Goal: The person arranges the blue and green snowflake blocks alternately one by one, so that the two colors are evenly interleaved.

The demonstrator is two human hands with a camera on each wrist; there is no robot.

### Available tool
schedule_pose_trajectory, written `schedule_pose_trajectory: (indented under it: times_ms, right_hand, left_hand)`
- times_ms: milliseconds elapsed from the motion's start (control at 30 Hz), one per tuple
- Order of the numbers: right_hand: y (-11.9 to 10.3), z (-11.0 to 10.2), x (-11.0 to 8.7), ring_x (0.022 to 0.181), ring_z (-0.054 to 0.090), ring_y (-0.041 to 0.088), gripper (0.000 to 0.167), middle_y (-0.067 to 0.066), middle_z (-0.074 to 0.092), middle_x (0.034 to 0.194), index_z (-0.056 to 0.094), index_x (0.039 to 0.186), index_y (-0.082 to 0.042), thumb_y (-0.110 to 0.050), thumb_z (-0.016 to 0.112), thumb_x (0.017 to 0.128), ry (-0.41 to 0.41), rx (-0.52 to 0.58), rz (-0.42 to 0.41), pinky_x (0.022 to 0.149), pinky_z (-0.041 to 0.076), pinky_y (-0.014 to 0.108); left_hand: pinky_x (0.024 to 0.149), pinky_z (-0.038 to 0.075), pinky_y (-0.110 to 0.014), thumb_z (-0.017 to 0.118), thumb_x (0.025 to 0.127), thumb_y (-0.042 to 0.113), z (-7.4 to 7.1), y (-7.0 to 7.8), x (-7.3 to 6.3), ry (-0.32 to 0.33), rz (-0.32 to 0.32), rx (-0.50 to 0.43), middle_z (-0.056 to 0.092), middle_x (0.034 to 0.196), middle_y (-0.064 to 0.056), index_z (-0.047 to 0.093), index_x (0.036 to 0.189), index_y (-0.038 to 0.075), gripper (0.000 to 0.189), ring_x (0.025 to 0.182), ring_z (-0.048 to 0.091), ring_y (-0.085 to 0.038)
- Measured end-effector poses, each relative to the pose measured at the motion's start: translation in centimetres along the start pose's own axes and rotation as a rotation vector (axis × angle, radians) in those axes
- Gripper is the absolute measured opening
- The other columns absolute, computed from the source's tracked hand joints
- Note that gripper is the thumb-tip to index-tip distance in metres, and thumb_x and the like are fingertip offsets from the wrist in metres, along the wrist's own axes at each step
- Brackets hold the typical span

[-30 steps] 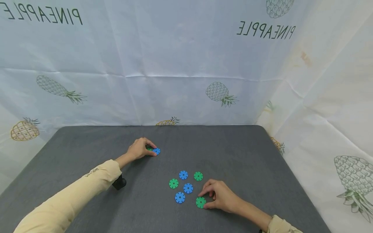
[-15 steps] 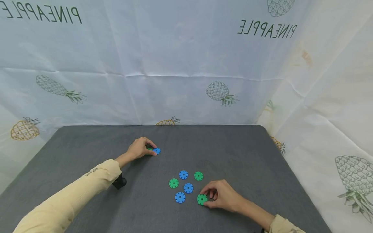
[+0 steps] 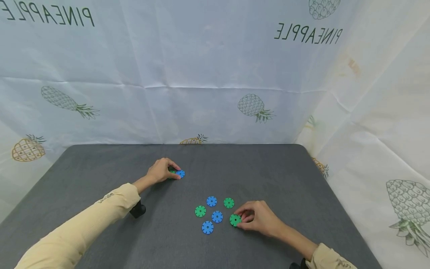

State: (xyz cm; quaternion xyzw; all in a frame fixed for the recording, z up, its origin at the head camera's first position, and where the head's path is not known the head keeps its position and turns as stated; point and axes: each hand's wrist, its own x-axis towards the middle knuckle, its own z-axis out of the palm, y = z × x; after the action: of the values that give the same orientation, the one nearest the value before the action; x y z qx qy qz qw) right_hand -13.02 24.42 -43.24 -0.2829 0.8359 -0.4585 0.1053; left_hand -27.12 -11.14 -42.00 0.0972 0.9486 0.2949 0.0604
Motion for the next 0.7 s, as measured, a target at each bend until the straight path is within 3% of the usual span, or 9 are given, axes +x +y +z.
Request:
schedule_pose_trajectory:
  times_ms: [400,700]
  right_hand:
    - [-0.7,-0.7,1.1,0.077,0.064,0.007,0.028,0.009,0.067,0.092,0.071,0.103,0.002,-0.010,0.079,0.079,0.036,0.053,0.052,0.067,0.056,0.026]
    - [-0.7,-1.0,2.6,0.077,0.064,0.008,0.027,0.003,0.070,0.092,0.073,0.104,-0.004,-0.018,0.078,0.081,0.073,-0.039,0.062,0.067,0.053,0.025]
  left_hand:
    - [0.051,0.039,-0.027,0.086,0.072,0.025,0.1,0.0,-0.1,0.006,-0.019,-0.006,0.070,0.100,-0.003,0.078,0.095,0.016,0.027,0.061,0.053,-0.014]
    - [0.052,0.039,-0.026,0.086,0.071,0.025,0.2,0.0,0.0,0.009,-0.023,-0.018,0.070,0.099,-0.001,0.078,0.095,0.017,0.026,0.062,0.054,-0.013]
